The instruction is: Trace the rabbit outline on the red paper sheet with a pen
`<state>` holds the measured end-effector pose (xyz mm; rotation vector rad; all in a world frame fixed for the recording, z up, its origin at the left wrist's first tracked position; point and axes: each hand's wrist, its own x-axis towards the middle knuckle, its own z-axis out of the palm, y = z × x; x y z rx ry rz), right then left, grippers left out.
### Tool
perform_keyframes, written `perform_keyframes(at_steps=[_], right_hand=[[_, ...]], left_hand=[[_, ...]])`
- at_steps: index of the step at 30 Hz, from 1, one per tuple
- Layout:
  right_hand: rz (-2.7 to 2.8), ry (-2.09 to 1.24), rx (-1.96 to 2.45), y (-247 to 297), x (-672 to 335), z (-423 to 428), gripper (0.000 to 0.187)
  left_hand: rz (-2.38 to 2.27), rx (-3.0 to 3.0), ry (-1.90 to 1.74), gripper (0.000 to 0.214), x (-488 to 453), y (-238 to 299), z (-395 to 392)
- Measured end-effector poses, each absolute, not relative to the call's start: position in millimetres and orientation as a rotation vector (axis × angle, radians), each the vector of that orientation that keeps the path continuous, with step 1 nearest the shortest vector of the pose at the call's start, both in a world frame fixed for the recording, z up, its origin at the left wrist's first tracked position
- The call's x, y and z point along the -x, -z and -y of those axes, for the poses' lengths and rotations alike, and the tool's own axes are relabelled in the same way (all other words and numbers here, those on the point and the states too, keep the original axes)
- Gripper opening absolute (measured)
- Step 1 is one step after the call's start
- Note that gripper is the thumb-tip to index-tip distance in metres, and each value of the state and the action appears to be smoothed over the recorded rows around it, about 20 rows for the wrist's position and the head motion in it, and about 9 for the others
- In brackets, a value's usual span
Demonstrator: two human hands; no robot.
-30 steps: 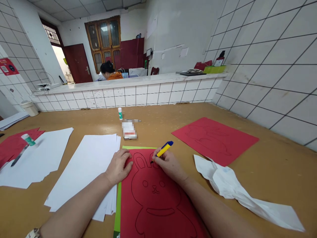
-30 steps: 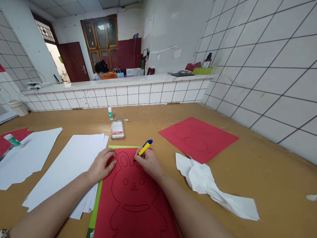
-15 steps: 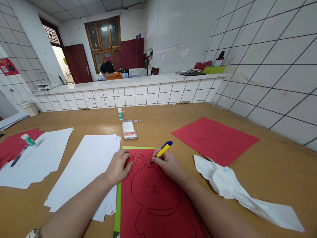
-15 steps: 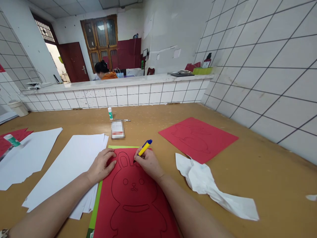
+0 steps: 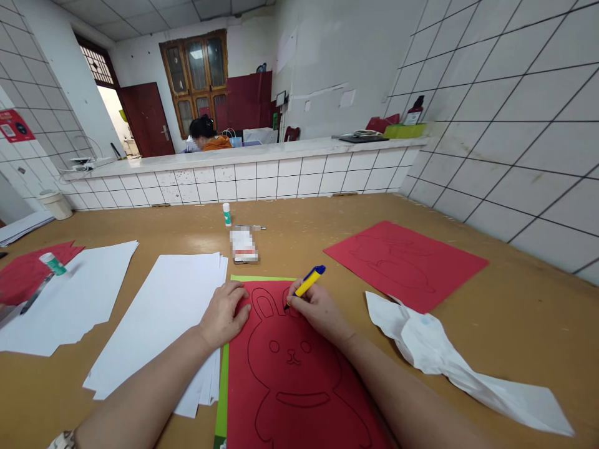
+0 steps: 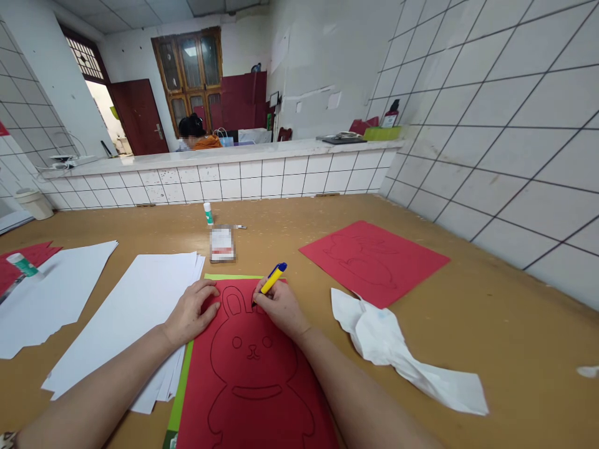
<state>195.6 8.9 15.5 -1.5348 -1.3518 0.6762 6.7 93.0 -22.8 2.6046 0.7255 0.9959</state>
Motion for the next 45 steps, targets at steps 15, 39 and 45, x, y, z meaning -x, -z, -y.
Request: perform_keyframes(at_steps=[15, 39, 45], right_hand=[[1.350, -0.677, 1.533, -12.7, -196.6, -9.8, 0.007], [1.303, -0.766, 1.512, -12.0, -197.2, -9.5, 0.003], [1.297, -0.762, 1.510, -13.6, -197.2, -8.9, 0.004]], left_hand=[[-0.729, -2.606, -0.996, 0.013, -7.0, 23.4, -93.2], [-0.710, -2.623, -1.013, 0.013, -6.6, 25.0, -94.4], [-0.722, -2.617, -1.004, 0.013, -6.7, 25.3, -94.0]])
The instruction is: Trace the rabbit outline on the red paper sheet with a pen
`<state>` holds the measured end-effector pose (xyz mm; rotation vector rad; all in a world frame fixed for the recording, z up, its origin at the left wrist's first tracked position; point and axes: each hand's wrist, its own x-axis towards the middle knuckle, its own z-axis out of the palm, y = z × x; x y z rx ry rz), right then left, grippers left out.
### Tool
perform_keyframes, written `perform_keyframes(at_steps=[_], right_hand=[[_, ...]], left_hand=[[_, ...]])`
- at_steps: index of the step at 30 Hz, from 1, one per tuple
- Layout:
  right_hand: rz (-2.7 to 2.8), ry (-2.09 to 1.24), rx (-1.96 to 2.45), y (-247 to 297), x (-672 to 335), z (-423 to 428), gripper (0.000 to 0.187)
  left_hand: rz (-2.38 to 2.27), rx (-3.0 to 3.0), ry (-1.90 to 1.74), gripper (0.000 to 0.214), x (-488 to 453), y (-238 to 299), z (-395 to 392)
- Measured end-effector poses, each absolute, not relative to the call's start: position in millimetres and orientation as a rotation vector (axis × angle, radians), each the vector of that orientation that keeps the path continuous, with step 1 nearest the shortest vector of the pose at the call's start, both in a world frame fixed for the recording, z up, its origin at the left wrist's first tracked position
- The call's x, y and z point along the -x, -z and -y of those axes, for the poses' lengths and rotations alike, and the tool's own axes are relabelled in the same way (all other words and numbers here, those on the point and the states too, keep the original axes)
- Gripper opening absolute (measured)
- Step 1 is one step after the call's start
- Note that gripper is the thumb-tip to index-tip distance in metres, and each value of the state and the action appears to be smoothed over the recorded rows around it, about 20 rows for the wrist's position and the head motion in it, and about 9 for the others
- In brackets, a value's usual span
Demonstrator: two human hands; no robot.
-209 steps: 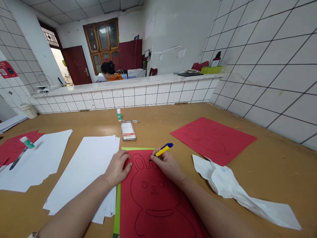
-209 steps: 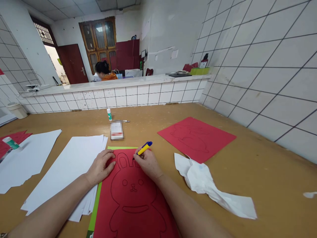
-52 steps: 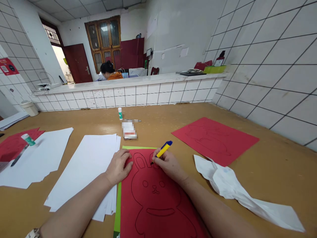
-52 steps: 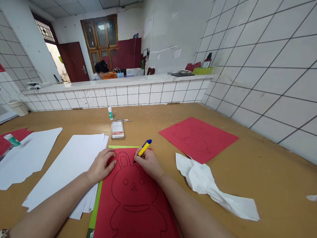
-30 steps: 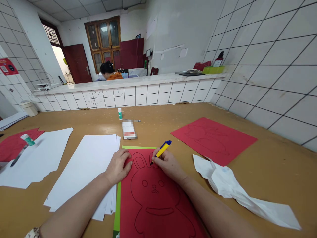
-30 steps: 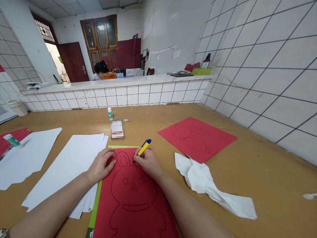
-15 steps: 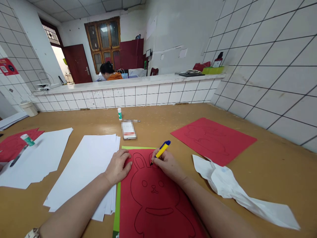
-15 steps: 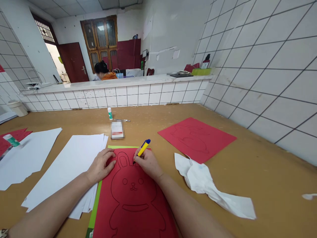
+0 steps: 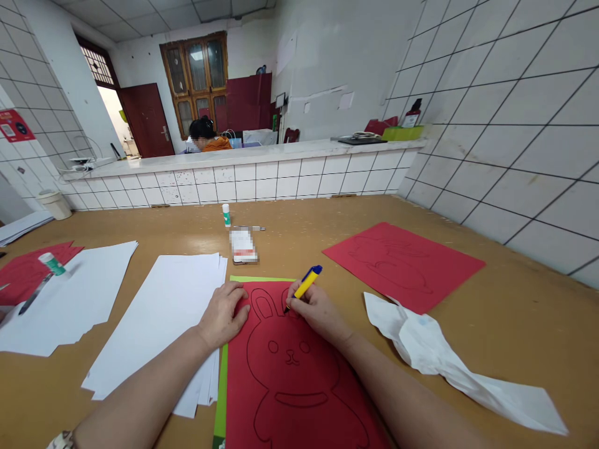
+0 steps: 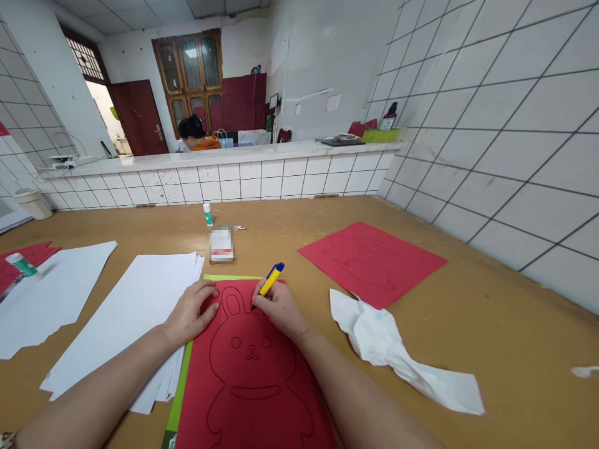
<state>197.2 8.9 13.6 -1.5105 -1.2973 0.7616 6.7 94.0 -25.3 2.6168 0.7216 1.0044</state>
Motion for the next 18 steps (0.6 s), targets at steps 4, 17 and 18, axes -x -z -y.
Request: perform_keyframes(at_steps=[4, 17, 18], right_hand=[[1.283, -0.776, 1.512, -14.2, -196.6, -9.3, 0.005], [1.265, -0.782, 1.485, -11.9, -197.3, -10.9, 0.004], [1.265, -0.779, 1.489, -12.1, -197.3, -10.8, 0.004]], left_hand=[[-0.715, -2.628, -0.999, 0.013, -6.5, 24.4, -93.8], [-0.708, -2.629, -1.011, 0.012, -6.9, 23.6, -93.5], [-0.708, -2.629, -1.009, 0.012, -6.8, 23.3, -93.4]])
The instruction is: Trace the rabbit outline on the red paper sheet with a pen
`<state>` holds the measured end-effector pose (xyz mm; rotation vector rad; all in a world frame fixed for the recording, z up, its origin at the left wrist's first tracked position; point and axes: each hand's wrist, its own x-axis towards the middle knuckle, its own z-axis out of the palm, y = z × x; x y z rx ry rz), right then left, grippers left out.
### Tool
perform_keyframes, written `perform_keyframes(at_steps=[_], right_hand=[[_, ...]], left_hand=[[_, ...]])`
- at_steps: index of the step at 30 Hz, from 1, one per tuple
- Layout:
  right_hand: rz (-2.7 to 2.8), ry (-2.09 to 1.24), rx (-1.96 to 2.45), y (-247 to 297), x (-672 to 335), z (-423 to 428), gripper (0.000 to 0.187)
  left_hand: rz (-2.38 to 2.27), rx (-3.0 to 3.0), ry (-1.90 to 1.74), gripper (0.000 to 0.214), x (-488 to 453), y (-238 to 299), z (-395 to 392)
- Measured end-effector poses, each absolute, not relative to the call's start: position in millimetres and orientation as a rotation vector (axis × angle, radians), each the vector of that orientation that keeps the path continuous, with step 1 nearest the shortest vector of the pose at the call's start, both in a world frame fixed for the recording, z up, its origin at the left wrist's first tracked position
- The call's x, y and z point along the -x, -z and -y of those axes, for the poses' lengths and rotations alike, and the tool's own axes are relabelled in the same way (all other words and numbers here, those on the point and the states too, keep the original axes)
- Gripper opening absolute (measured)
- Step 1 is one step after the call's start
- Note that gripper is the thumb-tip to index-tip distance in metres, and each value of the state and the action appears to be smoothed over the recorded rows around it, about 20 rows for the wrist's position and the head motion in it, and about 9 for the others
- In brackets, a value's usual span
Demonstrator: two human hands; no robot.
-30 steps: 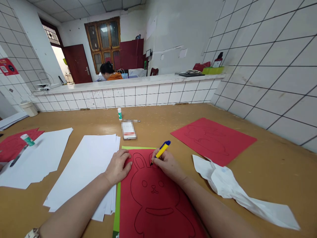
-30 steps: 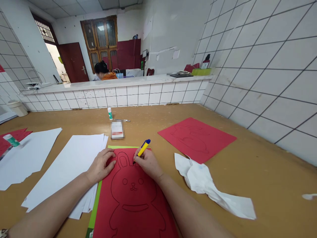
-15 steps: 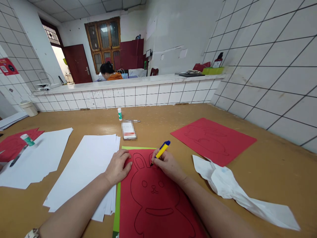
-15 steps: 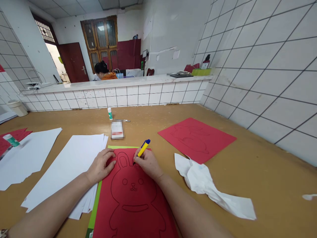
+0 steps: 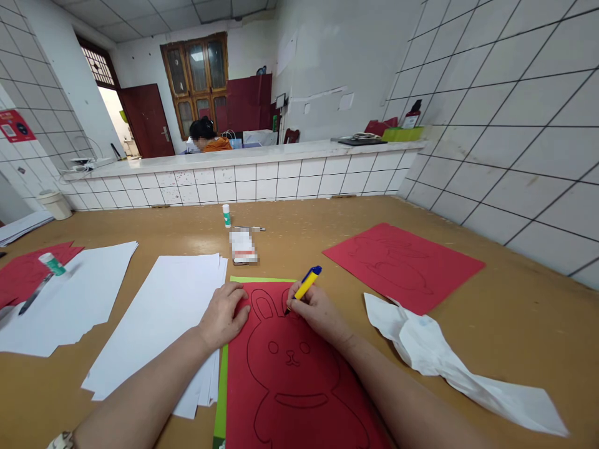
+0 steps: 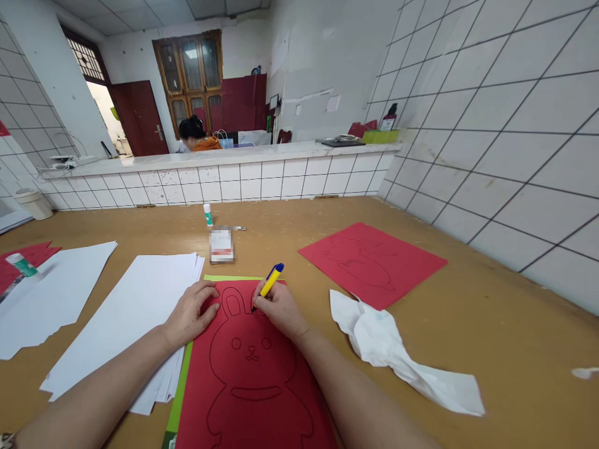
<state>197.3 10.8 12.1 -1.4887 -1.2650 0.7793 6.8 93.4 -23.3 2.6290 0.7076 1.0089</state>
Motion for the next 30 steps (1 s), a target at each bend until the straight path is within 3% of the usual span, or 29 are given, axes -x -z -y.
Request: perform_keyframes(at_steps=[7, 18, 30], right_hand=[[1.210, -0.829, 1.481, -15.2, -195.9, -8.1, 0.003], [0.785, -0.722, 1.426, -27.5, -202.4, -17.5, 0.016], [0.895, -0.634, 1.513, -24.0, -199.7, -22.9, 0.011]], left_hand=[[-0.705, -2.619, -1.007, 0.012, -6.7, 23.6, -93.5], [-0.718, -2.609, -1.000, 0.013, -8.5, 24.0, -92.9], [-0.708, -2.598, -0.991, 0.015, -8.3, 25.2, -90.6]])
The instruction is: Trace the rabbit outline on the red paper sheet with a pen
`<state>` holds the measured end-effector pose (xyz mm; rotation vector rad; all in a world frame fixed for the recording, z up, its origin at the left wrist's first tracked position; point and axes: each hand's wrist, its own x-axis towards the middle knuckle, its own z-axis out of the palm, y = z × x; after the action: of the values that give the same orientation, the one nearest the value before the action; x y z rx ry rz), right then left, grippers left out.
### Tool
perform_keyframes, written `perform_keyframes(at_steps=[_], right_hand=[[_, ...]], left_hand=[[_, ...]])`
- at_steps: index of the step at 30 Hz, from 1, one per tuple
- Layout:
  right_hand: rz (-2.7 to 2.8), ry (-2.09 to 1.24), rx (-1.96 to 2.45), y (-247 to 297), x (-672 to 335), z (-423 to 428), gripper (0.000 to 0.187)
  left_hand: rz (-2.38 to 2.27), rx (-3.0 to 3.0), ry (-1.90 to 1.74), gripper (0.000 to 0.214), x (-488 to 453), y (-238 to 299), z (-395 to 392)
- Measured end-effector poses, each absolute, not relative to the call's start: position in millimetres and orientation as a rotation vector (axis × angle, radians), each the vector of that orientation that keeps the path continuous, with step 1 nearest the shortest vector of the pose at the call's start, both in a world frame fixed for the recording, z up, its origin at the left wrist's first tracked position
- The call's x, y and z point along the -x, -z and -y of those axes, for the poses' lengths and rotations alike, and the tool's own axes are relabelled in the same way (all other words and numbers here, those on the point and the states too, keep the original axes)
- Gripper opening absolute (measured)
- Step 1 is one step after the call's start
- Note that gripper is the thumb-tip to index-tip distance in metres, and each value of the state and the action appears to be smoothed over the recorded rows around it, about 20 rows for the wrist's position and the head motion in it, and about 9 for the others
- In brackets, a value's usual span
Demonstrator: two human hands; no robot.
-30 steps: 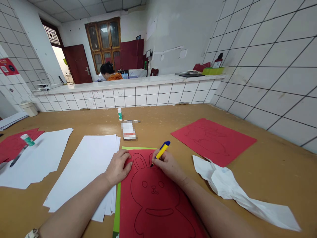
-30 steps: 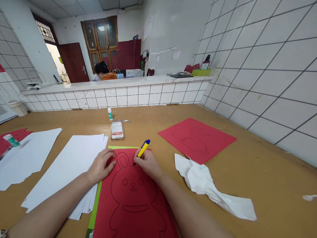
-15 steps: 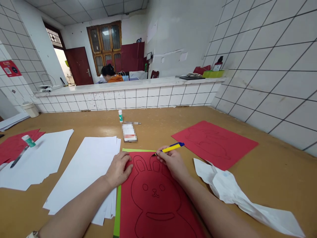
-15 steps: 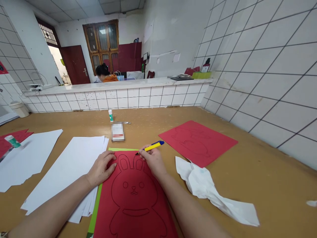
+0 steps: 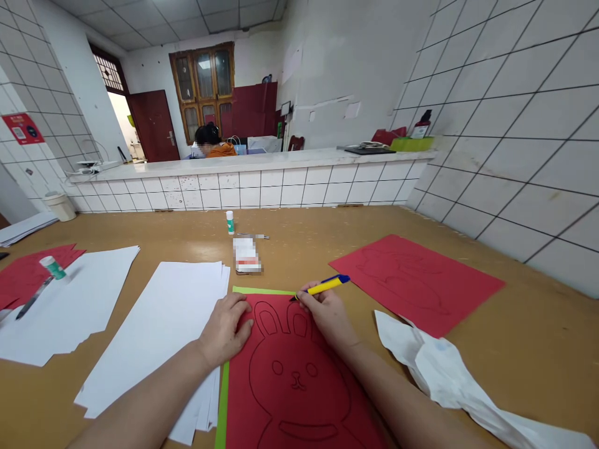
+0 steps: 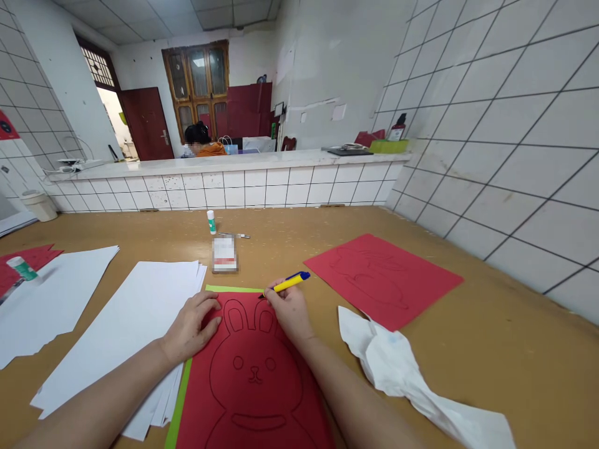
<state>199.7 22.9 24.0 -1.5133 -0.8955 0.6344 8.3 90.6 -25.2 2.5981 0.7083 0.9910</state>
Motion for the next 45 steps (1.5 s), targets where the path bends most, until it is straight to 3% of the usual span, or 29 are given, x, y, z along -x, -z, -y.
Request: perform_keyframes(at_steps=[8, 45], right_hand=[[1.016, -0.497, 1.591, -14.1, -201.7, -22.5, 0.008], [1.086, -0.486, 1.674, -16.8, -199.7, -23.2, 0.006]], left_hand=[[-0.732, -2.579, -0.988, 0.014, -8.6, 23.5, -89.4], [-0.733, -2.573, -0.993, 0.014, -8.0, 23.9, -90.3]])
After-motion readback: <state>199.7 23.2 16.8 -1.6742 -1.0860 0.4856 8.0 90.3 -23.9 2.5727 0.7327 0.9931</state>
